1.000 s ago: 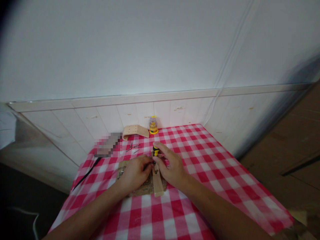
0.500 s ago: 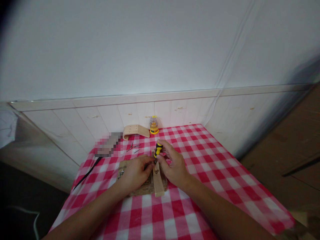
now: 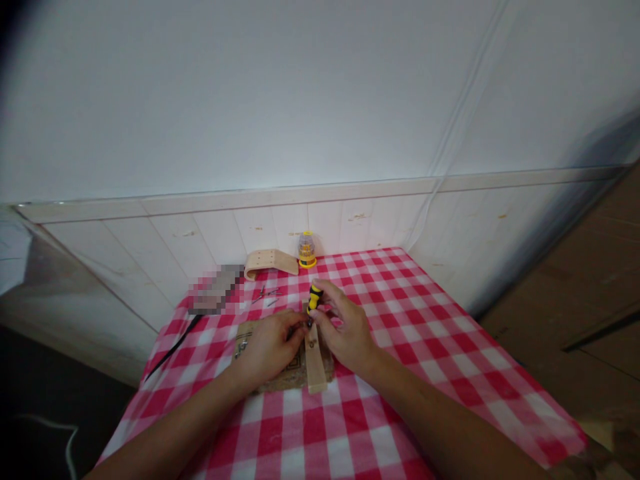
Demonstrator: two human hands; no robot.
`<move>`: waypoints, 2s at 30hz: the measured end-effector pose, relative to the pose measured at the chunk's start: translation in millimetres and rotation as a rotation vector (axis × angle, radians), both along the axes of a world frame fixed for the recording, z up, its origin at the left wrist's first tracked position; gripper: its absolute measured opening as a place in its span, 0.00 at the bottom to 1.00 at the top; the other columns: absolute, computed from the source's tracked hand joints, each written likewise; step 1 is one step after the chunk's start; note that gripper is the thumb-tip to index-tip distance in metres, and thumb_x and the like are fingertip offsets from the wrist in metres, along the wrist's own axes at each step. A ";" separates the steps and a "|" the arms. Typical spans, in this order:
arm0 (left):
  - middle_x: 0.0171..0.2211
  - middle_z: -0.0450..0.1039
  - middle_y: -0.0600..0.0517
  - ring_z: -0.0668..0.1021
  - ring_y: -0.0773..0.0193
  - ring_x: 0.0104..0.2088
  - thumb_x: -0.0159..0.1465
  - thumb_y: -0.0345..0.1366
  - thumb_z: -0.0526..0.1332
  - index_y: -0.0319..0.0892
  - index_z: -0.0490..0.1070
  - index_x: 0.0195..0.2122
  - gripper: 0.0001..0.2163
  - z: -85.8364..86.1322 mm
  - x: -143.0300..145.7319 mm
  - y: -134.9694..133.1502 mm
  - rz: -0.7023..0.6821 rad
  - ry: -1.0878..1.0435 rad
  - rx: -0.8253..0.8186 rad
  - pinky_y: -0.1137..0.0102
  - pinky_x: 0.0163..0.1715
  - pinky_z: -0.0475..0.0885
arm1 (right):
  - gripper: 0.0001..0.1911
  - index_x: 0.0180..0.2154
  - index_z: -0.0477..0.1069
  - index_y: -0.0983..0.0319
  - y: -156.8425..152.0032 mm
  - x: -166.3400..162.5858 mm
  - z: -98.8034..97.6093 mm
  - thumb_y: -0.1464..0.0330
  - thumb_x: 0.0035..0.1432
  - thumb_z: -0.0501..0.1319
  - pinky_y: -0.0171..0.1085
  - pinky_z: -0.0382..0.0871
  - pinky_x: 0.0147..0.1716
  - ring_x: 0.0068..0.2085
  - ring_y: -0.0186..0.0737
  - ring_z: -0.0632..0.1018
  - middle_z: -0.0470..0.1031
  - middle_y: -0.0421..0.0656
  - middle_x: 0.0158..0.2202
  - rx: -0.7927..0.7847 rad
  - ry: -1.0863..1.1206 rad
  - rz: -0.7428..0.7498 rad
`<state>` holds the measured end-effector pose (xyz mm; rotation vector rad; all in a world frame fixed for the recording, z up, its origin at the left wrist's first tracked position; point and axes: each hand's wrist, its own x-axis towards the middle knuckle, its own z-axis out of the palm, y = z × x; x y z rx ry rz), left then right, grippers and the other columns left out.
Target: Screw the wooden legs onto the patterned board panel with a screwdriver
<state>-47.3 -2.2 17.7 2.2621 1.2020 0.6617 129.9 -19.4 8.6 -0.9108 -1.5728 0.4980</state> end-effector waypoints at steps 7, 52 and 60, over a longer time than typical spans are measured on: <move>0.38 0.81 0.49 0.80 0.57 0.39 0.65 0.29 0.56 0.43 0.77 0.36 0.10 2.0 0.3 0.3 0.004 0.000 -0.001 0.66 0.40 0.70 | 0.25 0.60 0.69 0.50 -1.2 -0.4 1.2 0.69 0.62 0.64 0.39 0.81 0.42 0.44 0.40 0.83 0.79 0.45 0.51 -0.031 0.005 -0.025; 0.40 0.81 0.49 0.81 0.56 0.41 0.65 0.29 0.55 0.44 0.79 0.41 0.12 2.2 -0.1 0.5 -0.007 -0.006 -0.011 0.66 0.42 0.72 | 0.25 0.61 0.67 0.50 -1.9 -0.8 -2.8 0.67 0.63 0.64 0.42 0.81 0.45 0.47 0.42 0.83 0.80 0.45 0.50 0.021 -0.051 -0.055; 0.39 0.81 0.49 0.81 0.56 0.40 0.65 0.29 0.55 0.44 0.79 0.41 0.12 1.7 -0.4 -0.3 0.001 -0.002 -0.009 0.66 0.41 0.71 | 0.26 0.60 0.68 0.49 -3.4 -1.8 0.0 0.70 0.62 0.65 0.40 0.82 0.44 0.47 0.41 0.83 0.79 0.43 0.52 0.021 -0.031 -0.071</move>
